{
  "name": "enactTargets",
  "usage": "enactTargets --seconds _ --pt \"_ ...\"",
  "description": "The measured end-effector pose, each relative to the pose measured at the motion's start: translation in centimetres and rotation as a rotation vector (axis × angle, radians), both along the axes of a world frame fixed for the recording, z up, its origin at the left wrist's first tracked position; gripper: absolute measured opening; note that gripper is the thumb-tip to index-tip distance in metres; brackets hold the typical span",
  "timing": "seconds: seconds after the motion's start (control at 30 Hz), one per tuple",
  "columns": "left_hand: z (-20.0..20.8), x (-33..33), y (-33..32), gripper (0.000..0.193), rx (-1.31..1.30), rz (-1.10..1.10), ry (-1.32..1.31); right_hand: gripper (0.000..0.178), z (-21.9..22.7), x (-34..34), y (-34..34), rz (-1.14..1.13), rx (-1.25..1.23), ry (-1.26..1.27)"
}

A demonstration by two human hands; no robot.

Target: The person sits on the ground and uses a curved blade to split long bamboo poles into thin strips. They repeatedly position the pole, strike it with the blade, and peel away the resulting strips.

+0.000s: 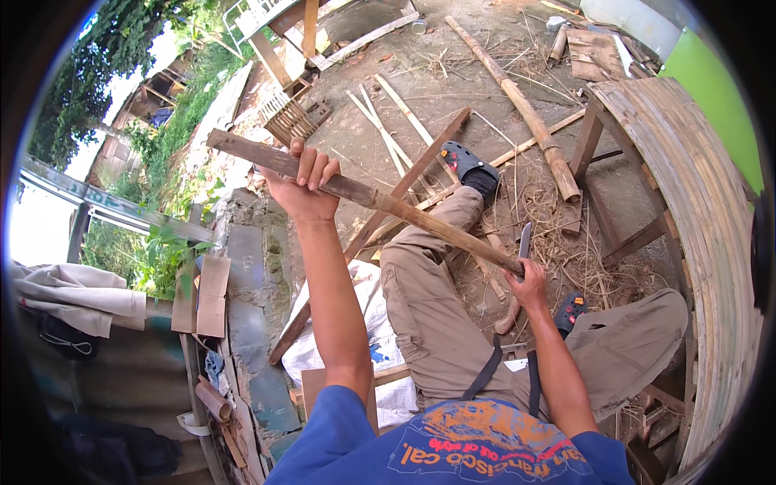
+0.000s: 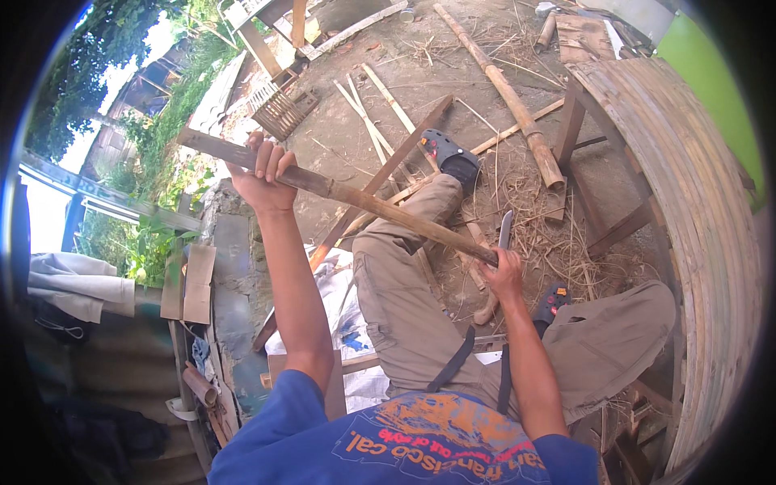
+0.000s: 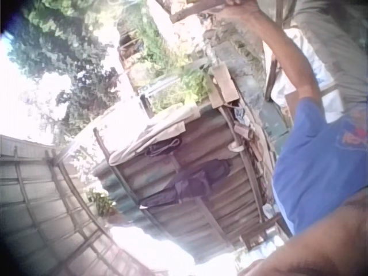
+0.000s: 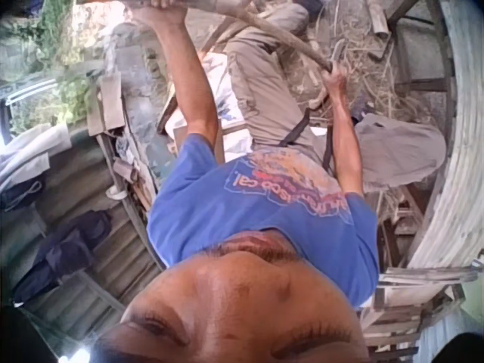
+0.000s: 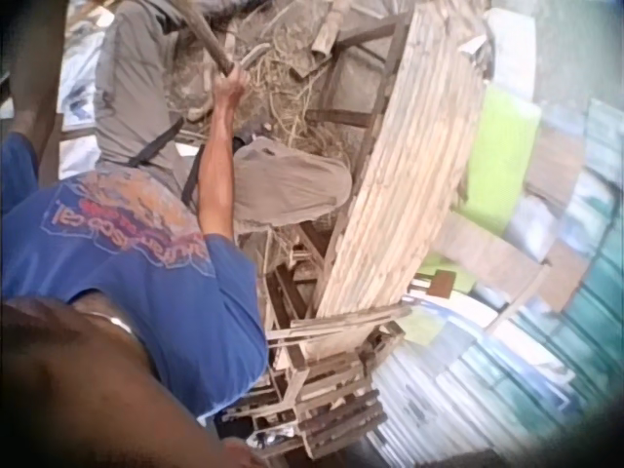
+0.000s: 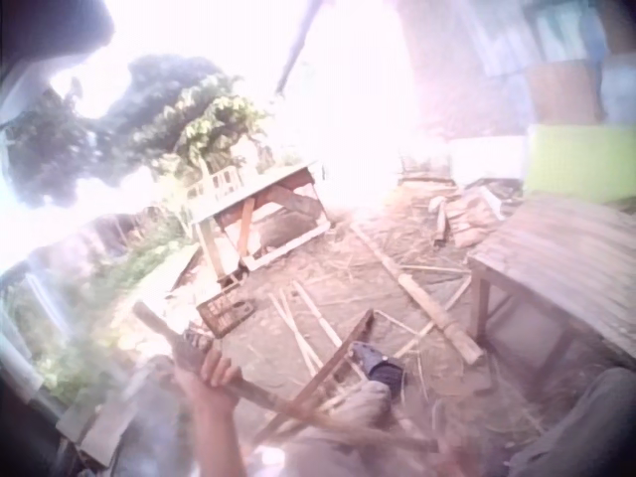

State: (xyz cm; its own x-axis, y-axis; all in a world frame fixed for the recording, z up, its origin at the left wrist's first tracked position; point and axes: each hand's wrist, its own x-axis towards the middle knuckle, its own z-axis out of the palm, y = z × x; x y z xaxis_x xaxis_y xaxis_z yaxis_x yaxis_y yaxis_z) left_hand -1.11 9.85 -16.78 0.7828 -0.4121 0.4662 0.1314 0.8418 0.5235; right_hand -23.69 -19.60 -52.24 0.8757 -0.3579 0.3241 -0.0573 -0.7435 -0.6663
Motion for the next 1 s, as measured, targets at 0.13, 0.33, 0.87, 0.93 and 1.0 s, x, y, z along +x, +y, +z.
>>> enactTargets --seconds 0.13,0.33,0.87,0.93,1.0 --pt "-2.6 0.6 -3.0 0.088 0.323 0.523 0.250 0.051 -0.4 -1.2 0.0 0.009 0.377 0.205" --pt "-17.6 -0.2 -2.6 0.051 0.613 0.571 0.693 0.050 2.2 0.3 1.6 -0.218 0.464 0.237" --pt "-33.2 -13.3 -12.8 0.036 1.286 0.085 0.535 0.051 -7.5 -3.5 -1.3 -0.206 0.324 0.980" --pt "-33.7 -13.2 -12.1 0.036 1.281 0.092 0.561 0.056 -9.1 -4.1 0.6 -0.264 0.412 1.057" --pt "-33.8 -13.6 -11.8 0.036 1.311 0.104 0.589 0.063 -10.3 -4.7 2.5 -0.309 0.449 1.104"
